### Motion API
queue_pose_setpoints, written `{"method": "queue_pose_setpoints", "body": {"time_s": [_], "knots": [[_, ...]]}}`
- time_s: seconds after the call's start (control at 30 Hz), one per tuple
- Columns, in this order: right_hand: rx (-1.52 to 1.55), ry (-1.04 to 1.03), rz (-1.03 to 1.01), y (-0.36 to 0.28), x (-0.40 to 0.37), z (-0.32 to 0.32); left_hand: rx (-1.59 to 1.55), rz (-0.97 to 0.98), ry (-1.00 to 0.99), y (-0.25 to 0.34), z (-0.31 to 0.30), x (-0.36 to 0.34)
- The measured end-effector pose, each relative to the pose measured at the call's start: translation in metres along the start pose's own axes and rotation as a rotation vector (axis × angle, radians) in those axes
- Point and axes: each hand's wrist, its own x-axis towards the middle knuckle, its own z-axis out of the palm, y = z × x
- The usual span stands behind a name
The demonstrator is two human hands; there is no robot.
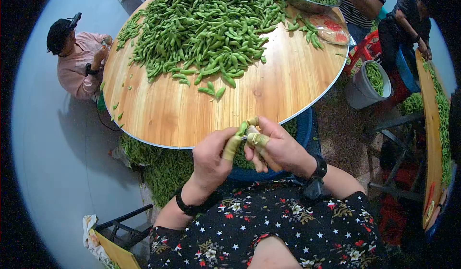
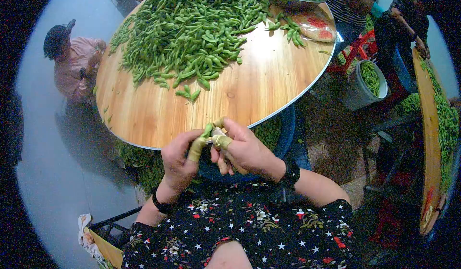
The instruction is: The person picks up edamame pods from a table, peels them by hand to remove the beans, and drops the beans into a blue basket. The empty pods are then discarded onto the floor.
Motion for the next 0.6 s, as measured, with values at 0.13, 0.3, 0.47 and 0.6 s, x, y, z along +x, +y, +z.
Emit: {"method": "queue_pose_setpoints", "body": {"time_s": [0.13,0.3,0.47,0.6], "knots": [[-0.46,0.084,-0.176,0.006,0.0,-0.005,-0.63,-0.634,-0.044,-0.006,0.002,-0.008],[-0.989,0.29,-0.6,0.002,0.0,-0.006,-0.139,-0.25,-0.068,-0.002,0.004,-0.006],[-1.082,0.25,-0.606,-0.001,0.002,-0.015,-0.038,-0.1,-0.126,0.017,0.0,-0.001],[-1.058,0.278,-0.756,0.007,0.008,-0.02,-0.064,-0.18,-0.166,0.016,0.0,-0.003]]}}
